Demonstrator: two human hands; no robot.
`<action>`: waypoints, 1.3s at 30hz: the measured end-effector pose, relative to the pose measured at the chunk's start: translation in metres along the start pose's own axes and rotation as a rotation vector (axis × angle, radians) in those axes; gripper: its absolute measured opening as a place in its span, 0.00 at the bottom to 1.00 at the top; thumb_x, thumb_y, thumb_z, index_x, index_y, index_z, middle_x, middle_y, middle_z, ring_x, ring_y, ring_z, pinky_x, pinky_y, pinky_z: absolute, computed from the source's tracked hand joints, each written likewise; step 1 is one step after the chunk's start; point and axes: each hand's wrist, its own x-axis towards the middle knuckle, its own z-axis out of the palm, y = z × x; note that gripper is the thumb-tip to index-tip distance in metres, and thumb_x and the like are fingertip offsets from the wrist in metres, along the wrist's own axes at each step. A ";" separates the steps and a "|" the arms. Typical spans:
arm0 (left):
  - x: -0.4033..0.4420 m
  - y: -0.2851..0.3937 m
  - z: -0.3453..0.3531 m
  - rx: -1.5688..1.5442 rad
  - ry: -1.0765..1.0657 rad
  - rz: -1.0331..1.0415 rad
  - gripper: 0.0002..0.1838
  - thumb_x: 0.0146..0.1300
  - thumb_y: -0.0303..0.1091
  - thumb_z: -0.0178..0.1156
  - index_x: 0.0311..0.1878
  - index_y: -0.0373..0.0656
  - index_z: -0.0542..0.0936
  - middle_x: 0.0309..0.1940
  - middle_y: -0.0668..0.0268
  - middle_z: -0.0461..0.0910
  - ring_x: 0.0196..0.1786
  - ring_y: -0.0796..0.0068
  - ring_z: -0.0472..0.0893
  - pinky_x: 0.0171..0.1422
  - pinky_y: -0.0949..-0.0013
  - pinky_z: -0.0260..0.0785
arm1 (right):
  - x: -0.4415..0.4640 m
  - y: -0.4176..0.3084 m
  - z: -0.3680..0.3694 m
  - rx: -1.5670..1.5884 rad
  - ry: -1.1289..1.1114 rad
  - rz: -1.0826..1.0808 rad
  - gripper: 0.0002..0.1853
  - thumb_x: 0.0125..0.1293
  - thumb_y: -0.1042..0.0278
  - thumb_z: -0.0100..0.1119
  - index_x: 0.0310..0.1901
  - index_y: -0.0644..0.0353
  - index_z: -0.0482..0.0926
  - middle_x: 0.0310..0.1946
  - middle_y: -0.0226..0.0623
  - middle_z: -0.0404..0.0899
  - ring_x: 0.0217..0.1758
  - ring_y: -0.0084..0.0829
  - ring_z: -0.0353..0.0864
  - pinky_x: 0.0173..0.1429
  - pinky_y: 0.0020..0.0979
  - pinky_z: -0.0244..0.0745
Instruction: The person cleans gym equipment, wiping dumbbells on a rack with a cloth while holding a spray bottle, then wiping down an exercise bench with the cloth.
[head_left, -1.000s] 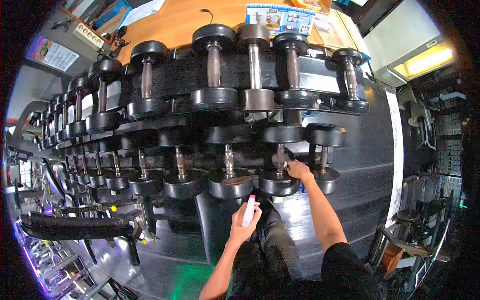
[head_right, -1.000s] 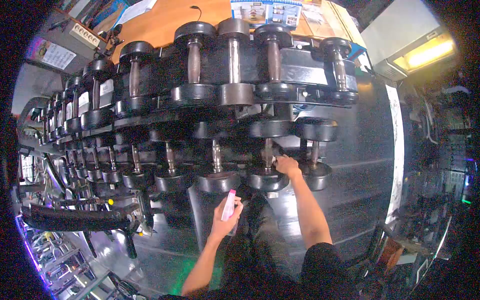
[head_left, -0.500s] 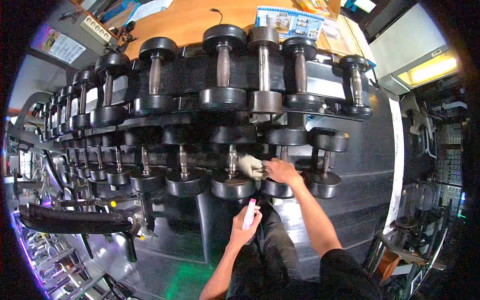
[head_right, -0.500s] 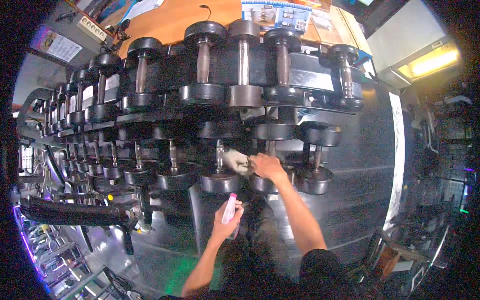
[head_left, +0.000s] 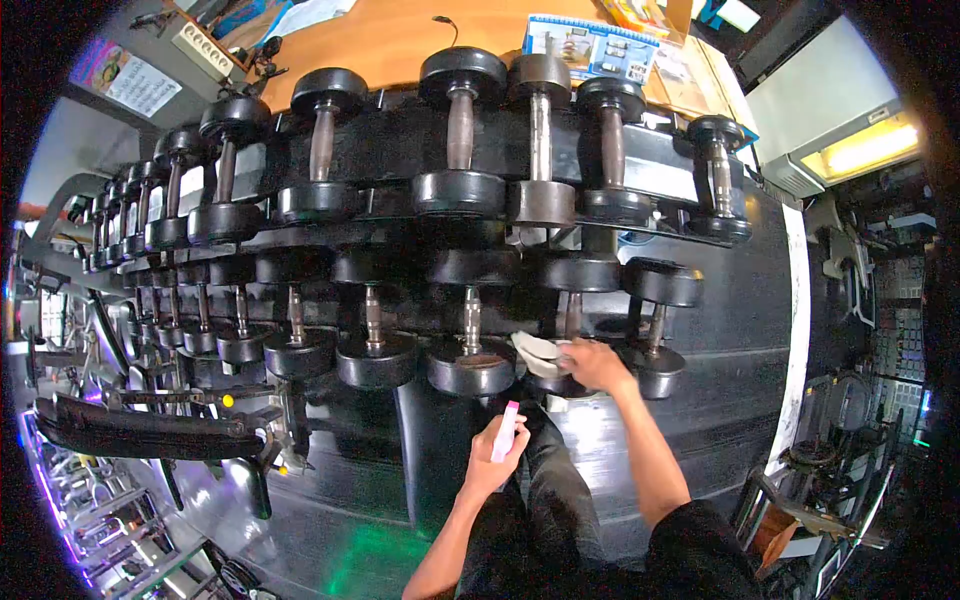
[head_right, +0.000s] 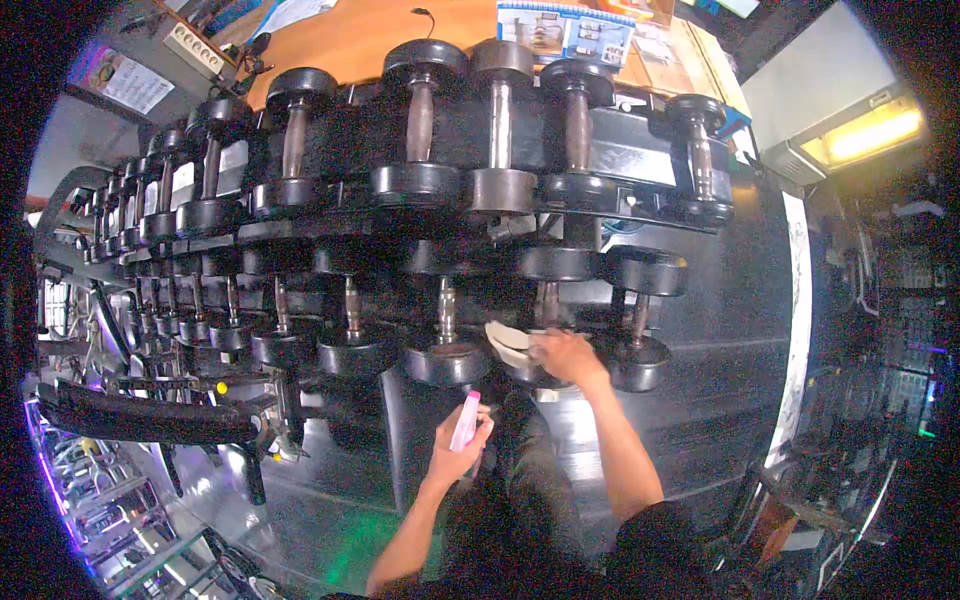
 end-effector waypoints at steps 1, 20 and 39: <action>-0.002 0.001 -0.002 -0.001 0.001 -0.001 0.07 0.59 0.26 0.62 0.39 0.36 0.76 0.37 0.57 0.82 0.35 0.63 0.83 0.40 0.66 0.75 | -0.008 0.008 -0.009 0.071 -0.056 0.054 0.17 0.65 0.56 0.55 0.51 0.53 0.77 0.48 0.45 0.78 0.53 0.49 0.77 0.56 0.44 0.72; -0.016 -0.012 -0.004 -0.002 -0.002 -0.031 0.09 0.59 0.26 0.63 0.43 0.38 0.78 0.31 0.62 0.81 0.31 0.73 0.81 0.37 0.70 0.73 | 0.048 0.078 0.035 -0.101 -0.303 0.419 0.28 0.65 0.55 0.45 0.64 0.58 0.66 0.60 0.51 0.71 0.65 0.49 0.69 0.67 0.45 0.66; -0.028 -0.029 0.008 -0.003 0.053 0.107 0.11 0.61 0.28 0.63 0.47 0.43 0.77 0.28 0.74 0.78 0.24 0.87 0.74 0.28 0.78 0.68 | -0.012 -0.005 -0.091 -0.013 -0.466 0.102 0.18 0.58 0.64 0.53 0.51 0.54 0.80 0.47 0.46 0.81 0.53 0.40 0.79 0.56 0.38 0.74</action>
